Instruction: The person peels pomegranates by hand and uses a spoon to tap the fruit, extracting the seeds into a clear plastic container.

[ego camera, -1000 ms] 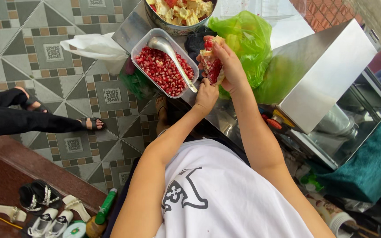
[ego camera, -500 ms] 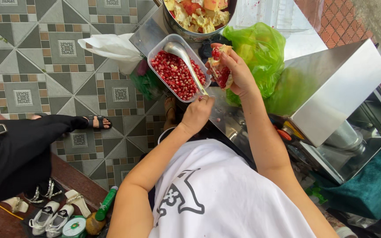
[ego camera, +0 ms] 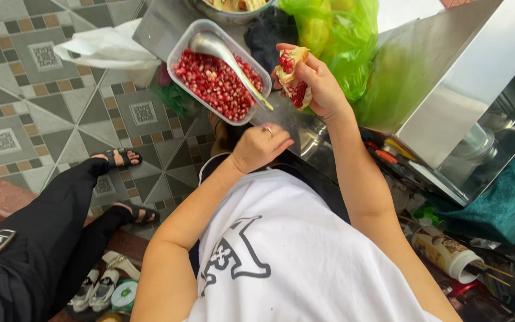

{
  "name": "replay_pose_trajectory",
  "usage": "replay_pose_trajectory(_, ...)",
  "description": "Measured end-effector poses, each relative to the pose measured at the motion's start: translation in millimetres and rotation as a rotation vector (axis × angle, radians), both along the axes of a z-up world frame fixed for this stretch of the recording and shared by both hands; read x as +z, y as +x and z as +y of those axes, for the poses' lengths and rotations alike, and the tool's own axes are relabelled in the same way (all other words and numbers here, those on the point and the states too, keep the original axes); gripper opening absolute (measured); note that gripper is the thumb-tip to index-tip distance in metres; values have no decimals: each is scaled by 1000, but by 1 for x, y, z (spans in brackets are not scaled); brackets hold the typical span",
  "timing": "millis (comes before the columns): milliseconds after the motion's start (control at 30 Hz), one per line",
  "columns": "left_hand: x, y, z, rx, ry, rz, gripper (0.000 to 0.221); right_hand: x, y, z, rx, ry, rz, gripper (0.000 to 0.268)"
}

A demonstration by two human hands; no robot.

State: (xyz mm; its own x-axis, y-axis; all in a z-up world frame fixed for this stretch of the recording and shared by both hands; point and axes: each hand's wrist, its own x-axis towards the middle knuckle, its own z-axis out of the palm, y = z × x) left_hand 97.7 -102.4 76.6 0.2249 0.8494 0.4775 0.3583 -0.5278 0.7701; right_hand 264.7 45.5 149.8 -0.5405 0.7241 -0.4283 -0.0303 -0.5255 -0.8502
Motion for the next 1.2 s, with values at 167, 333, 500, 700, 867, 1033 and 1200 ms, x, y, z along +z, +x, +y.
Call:
replay_pose_trajectory(167, 42, -39, 35, 365, -79, -218, 28, 1, -7, -6, 130, -35, 37, 74)
replay_pose_trajectory(333, 35, -59, 58, 275, -191, -267, 42, -4, -33, 4, 285, -6, -10, 80)
replay_pose_trajectory(500, 18, -68, 54, 268, -252, -320, 50, 0, -55, 17, 464, 240, -357, 65)
replay_pose_trajectory(700, 10, -66, 54, 424, -247, -232, 52, 22, -91, 11, 472, 511, -887, 45)
replay_pose_trajectory(867, 0, -75, 59, 443, -283, -489, 33, 11, -98, 16, 450, 475, -823, 44)
replay_pose_trajectory(1033, -18, -67, 75, 526, -280, -472, 23, -23, -92, 4, 422, 446, -662, 42)
replay_pose_trajectory(1200, -34, -61, 81, 461, -346, -524, 23, -28, -94, -7, 388, 326, -543, 45)
